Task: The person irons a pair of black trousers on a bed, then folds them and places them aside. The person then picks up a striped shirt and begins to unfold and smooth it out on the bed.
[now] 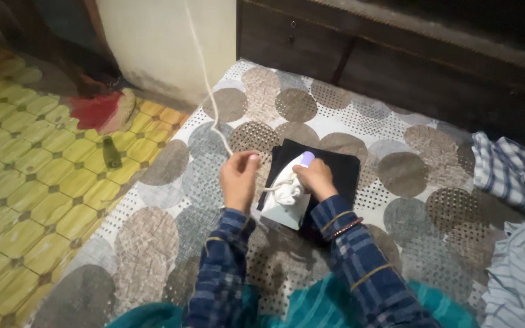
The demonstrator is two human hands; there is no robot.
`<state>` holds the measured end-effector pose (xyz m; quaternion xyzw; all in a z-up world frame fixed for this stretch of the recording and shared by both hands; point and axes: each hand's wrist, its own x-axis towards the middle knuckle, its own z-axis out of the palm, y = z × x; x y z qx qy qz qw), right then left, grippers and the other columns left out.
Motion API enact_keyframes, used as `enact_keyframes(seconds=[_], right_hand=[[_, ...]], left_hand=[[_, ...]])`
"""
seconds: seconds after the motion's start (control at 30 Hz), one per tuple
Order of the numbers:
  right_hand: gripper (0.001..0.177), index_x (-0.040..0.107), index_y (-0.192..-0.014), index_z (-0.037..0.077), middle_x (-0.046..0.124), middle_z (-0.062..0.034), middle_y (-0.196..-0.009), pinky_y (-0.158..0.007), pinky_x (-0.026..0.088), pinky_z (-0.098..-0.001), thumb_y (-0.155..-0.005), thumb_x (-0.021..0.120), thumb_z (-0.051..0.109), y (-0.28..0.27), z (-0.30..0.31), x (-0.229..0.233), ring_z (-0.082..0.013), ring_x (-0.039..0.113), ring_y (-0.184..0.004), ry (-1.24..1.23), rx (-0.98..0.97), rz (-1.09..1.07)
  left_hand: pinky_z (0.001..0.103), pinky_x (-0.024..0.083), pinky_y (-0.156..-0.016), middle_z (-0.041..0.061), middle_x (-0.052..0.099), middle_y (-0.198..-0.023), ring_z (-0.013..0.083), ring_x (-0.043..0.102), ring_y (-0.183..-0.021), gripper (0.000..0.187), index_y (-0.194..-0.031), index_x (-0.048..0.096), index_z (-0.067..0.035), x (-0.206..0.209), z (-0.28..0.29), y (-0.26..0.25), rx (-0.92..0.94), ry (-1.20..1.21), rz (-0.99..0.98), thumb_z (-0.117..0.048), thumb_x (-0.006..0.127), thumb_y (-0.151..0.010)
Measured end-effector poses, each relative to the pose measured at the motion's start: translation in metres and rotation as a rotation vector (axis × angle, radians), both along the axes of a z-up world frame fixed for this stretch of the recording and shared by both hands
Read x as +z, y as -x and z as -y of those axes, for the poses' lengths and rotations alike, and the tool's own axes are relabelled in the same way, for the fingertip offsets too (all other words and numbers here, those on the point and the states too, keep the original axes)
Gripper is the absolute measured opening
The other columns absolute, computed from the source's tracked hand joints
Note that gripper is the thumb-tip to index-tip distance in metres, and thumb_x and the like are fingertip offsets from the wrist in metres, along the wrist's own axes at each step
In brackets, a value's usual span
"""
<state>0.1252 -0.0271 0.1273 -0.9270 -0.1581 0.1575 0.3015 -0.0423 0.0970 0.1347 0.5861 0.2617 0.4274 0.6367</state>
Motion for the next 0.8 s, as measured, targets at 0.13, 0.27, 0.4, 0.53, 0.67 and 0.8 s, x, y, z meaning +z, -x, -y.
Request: enact_keyframes(seconds=[0.13,0.27,0.4,0.53,0.67,0.8], right_hand=[[0.071,0.054,-0.12,-0.007,0.071,-0.0308,-0.105,-0.089,0.057,-0.0475,-0.071,0.08,0.038,-0.016,0.009,-0.021,-0.0442,0.071,-0.1,0.189,0.172,0.158],[0.072,0.046,-0.125,-0.007,0.07,-0.0336,-0.105,-0.092,0.055,-0.05,-0.072,0.077,0.032,-0.012,0.012,-0.041,-0.0484,0.07,-0.102,0.201,0.232,0.245],[0.069,0.046,-0.126,-0.009,0.069,-0.0353,-0.105,-0.093,0.055,-0.0494,-0.071,0.074,0.022,-0.016,-0.004,-0.04,-0.0492,0.069,-0.103,0.187,0.194,0.228],[0.071,0.047,-0.131,-0.01,0.069,-0.0358,-0.109,-0.095,0.053,-0.0487,-0.071,0.072,0.017,-0.035,-0.022,-0.038,-0.0489,0.067,-0.107,0.185,0.217,0.238],[0.065,0.054,-0.128,-0.009,0.068,-0.0342,-0.116,-0.099,0.052,-0.0489,-0.072,0.072,0.017,-0.059,-0.044,-0.049,-0.0477,0.065,-0.114,0.207,0.226,0.269],[0.077,0.045,-0.138,-0.011,0.067,-0.0342,-0.117,-0.097,0.053,-0.0482,-0.072,0.074,0.018,-0.076,-0.061,-0.047,-0.0465,0.066,-0.113,0.225,0.248,0.271]], left_hand=[[0.027,0.055,-0.068,0.007,0.076,-0.079,0.0125,0.069,-0.072,0.017,-0.094,0.074,0.002,-0.047,-0.003,0.008,0.22,0.075,-0.067,-0.015,0.069,-0.093],[0.031,0.055,-0.067,0.007,0.075,-0.075,0.0159,0.07,-0.068,0.018,-0.089,0.074,-0.001,-0.101,0.0,-0.001,0.34,0.123,-0.248,-0.018,0.071,-0.092],[0.035,0.056,-0.074,0.011,0.077,-0.081,0.0211,0.073,-0.076,0.015,-0.096,0.081,-0.01,-0.157,0.009,-0.016,0.296,-0.016,-0.526,-0.019,0.074,-0.087],[0.035,0.058,-0.079,0.01,0.079,-0.086,0.0228,0.077,-0.082,0.019,-0.1,0.079,-0.011,-0.207,0.016,-0.037,0.145,-0.012,-0.461,-0.022,0.07,-0.087],[0.036,0.057,-0.082,0.012,0.078,-0.092,0.0246,0.076,-0.087,0.022,-0.105,0.078,-0.01,-0.231,0.017,-0.042,0.072,-0.031,-0.485,-0.025,0.07,-0.09],[0.036,0.056,-0.084,0.014,0.076,-0.097,0.025,0.073,-0.091,0.021,-0.106,0.076,-0.007,-0.237,0.014,-0.038,0.024,-0.086,-0.456,-0.024,0.068,-0.095]])
